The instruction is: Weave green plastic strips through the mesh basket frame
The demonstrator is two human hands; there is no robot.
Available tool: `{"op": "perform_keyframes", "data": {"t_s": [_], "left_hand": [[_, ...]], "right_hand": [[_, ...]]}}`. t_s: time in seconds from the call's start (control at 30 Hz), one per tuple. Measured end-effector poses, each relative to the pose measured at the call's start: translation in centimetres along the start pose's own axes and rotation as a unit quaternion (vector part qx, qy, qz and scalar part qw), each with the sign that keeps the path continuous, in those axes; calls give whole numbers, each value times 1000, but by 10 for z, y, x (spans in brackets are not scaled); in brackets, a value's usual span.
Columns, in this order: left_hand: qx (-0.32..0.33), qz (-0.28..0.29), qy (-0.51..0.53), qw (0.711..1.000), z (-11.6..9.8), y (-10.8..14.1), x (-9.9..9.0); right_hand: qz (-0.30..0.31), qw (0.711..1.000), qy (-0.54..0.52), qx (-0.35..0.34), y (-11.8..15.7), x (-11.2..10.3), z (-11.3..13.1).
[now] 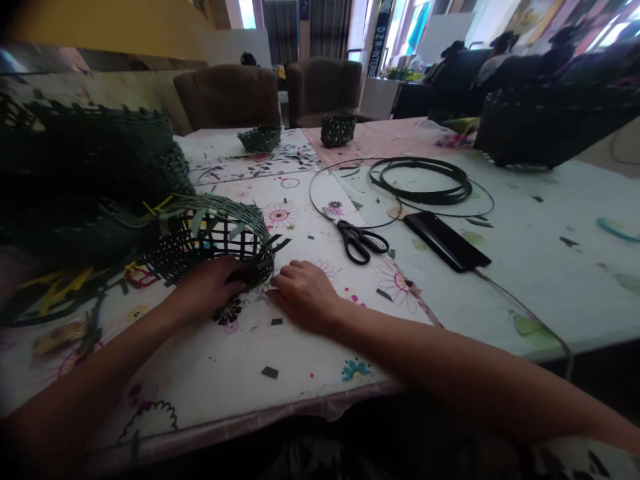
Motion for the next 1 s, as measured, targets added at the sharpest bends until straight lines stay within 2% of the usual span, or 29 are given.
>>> {"op": "perform_keyframes", "data": {"t_s": [0.13, 0.27, 0.37, 0.47, 0.63, 0.77, 0.9, 1.0], "left_hand": [[-10, 21, 14, 1000, 3, -6, 2], [-21, 27, 70, 997, 11, -11, 5], [-15, 37, 101, 994, 12, -13, 7], [-17, 29, 127, 991, 14, -14, 5], [-33, 38, 182, 982, 19, -14, 9], [-52, 44, 194, 979, 13, -10, 13], [-80, 13, 207, 975, 9, -3, 12], [-94, -2, 244, 965, 13, 0, 15]], "right_hand": [[-32, 994, 43, -91, 6, -6, 24], [22, 992, 66, -109, 1, 1, 40], [87, 989, 85, -88, -8, 14, 45], [126, 988, 84, -41, -16, 25, 42], [128, 989, 68, -16, -18, 30, 38], [141, 988, 66, -18, -16, 30, 37], [161, 985, 58, -29, -16, 28, 38], [179, 982, 65, -9, -15, 30, 33]]}}
Point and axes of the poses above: each hand's wrist, its own y-axis away from the middle knuckle, its own x-axis out of the palm, z = x × y, the point moved 8 cm from there along -y, towards the middle knuckle, and after that the axes turned 15 degrees about y, right-handed, at the moved point
